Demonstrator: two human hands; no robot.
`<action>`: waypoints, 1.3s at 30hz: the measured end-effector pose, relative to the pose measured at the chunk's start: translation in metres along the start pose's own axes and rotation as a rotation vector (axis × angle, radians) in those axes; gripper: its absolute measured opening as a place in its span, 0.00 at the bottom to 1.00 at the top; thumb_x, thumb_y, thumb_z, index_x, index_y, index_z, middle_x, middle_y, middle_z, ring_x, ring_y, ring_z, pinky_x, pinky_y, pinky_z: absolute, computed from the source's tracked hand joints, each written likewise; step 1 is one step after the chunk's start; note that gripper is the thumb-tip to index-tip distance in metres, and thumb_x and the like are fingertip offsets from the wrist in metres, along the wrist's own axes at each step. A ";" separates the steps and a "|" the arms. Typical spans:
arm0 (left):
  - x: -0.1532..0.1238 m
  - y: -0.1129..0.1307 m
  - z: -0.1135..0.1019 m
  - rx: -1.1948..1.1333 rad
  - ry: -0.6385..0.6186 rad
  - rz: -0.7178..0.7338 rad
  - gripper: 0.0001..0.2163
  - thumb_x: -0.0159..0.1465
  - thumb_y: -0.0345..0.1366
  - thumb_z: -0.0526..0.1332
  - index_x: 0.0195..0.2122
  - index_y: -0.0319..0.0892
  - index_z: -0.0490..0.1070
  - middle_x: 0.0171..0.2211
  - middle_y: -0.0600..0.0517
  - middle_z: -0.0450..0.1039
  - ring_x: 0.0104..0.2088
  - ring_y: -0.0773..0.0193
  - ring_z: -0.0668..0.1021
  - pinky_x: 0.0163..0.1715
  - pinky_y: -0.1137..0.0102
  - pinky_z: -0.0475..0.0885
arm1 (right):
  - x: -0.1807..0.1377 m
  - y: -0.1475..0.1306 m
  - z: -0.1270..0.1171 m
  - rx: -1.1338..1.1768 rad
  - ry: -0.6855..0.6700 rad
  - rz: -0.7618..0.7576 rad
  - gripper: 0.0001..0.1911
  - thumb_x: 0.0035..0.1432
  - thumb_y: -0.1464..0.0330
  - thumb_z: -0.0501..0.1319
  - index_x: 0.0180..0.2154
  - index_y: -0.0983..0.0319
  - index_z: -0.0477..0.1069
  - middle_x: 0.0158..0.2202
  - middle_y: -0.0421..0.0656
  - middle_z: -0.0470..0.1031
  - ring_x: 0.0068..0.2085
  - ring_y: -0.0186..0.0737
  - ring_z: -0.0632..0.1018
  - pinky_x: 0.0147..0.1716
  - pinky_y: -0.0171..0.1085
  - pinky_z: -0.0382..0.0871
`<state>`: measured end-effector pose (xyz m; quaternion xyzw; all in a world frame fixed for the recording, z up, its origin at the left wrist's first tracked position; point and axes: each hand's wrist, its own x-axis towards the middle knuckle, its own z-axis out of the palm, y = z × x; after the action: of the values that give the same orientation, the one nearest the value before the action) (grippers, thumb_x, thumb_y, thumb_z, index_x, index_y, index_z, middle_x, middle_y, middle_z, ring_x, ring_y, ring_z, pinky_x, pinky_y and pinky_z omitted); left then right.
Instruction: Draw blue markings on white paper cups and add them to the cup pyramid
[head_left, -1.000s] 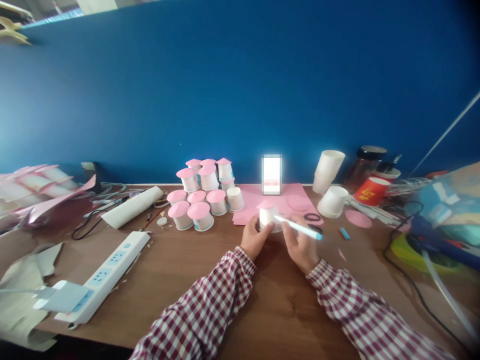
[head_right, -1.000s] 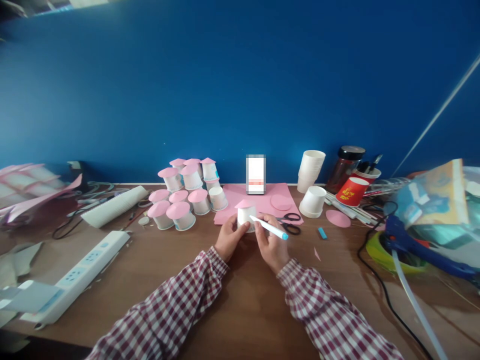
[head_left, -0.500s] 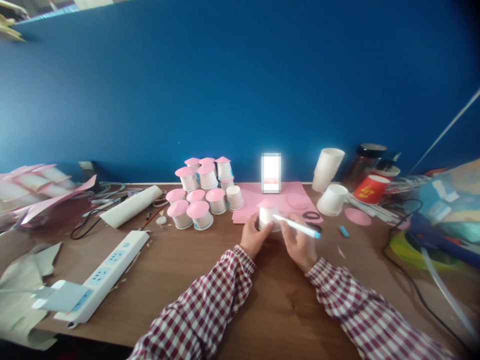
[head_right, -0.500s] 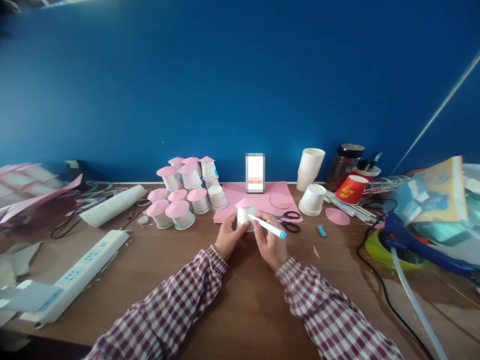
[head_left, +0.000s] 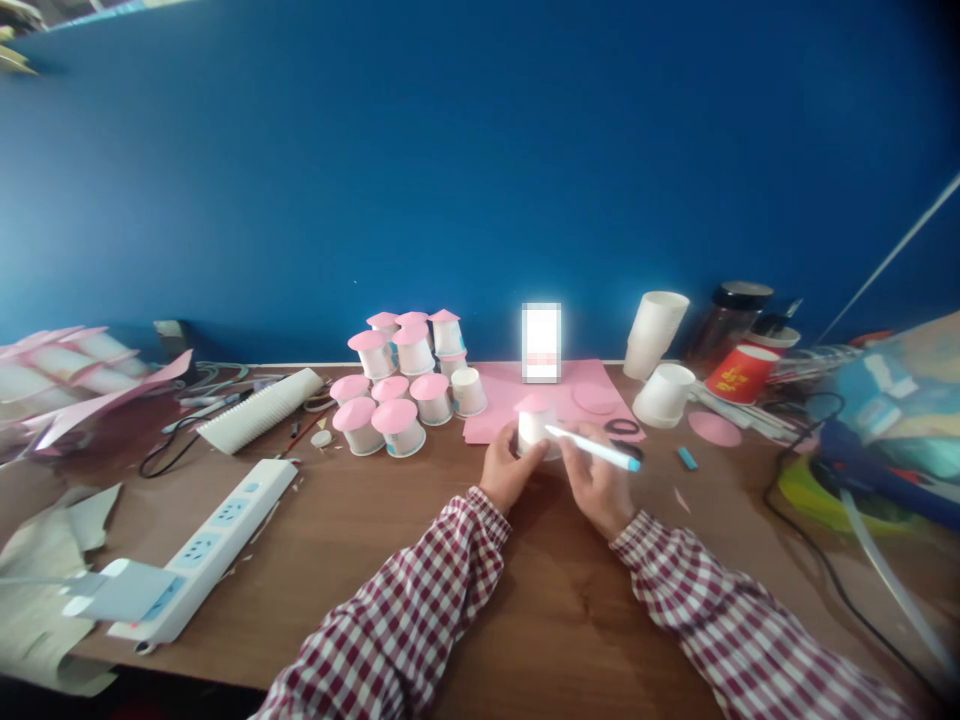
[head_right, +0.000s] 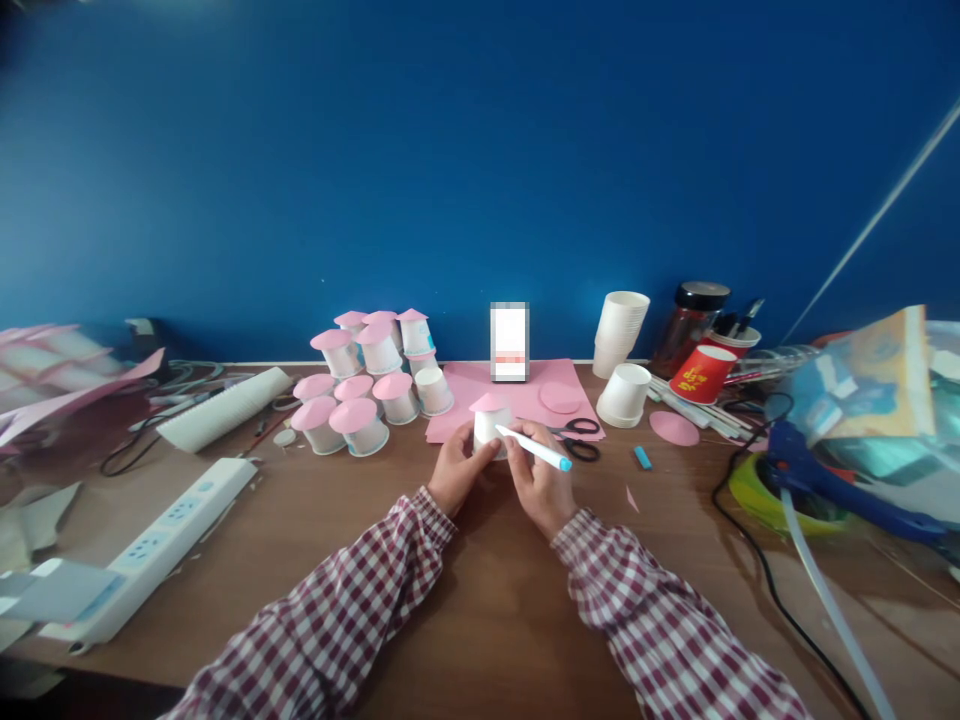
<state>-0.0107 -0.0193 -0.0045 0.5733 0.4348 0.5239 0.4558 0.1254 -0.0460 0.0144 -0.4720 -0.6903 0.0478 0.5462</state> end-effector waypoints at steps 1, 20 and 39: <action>0.000 0.001 0.000 0.002 -0.001 0.000 0.20 0.55 0.42 0.63 0.47 0.38 0.69 0.42 0.45 0.74 0.41 0.59 0.75 0.42 0.66 0.70 | 0.000 0.000 0.000 0.000 0.001 -0.005 0.08 0.62 0.65 0.53 0.39 0.62 0.66 0.35 0.46 0.73 0.37 0.41 0.75 0.38 0.39 0.70; 0.000 -0.002 0.000 0.033 0.013 -0.001 0.20 0.55 0.43 0.63 0.47 0.38 0.69 0.40 0.47 0.74 0.39 0.60 0.75 0.40 0.67 0.70 | 0.000 0.000 0.000 -0.009 0.004 0.013 0.08 0.62 0.65 0.53 0.39 0.62 0.67 0.35 0.45 0.73 0.36 0.40 0.75 0.37 0.38 0.71; -0.001 0.002 0.000 -0.026 0.027 -0.034 0.21 0.54 0.42 0.64 0.46 0.36 0.69 0.41 0.45 0.74 0.40 0.60 0.75 0.41 0.66 0.70 | 0.003 0.001 0.000 0.024 0.098 -0.098 0.11 0.62 0.70 0.52 0.45 0.62 0.65 0.42 0.48 0.72 0.46 0.43 0.73 0.47 0.46 0.68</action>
<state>-0.0103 -0.0204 -0.0025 0.5529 0.4438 0.5292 0.4662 0.1256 -0.0432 0.0159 -0.4329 -0.6842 0.0060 0.5868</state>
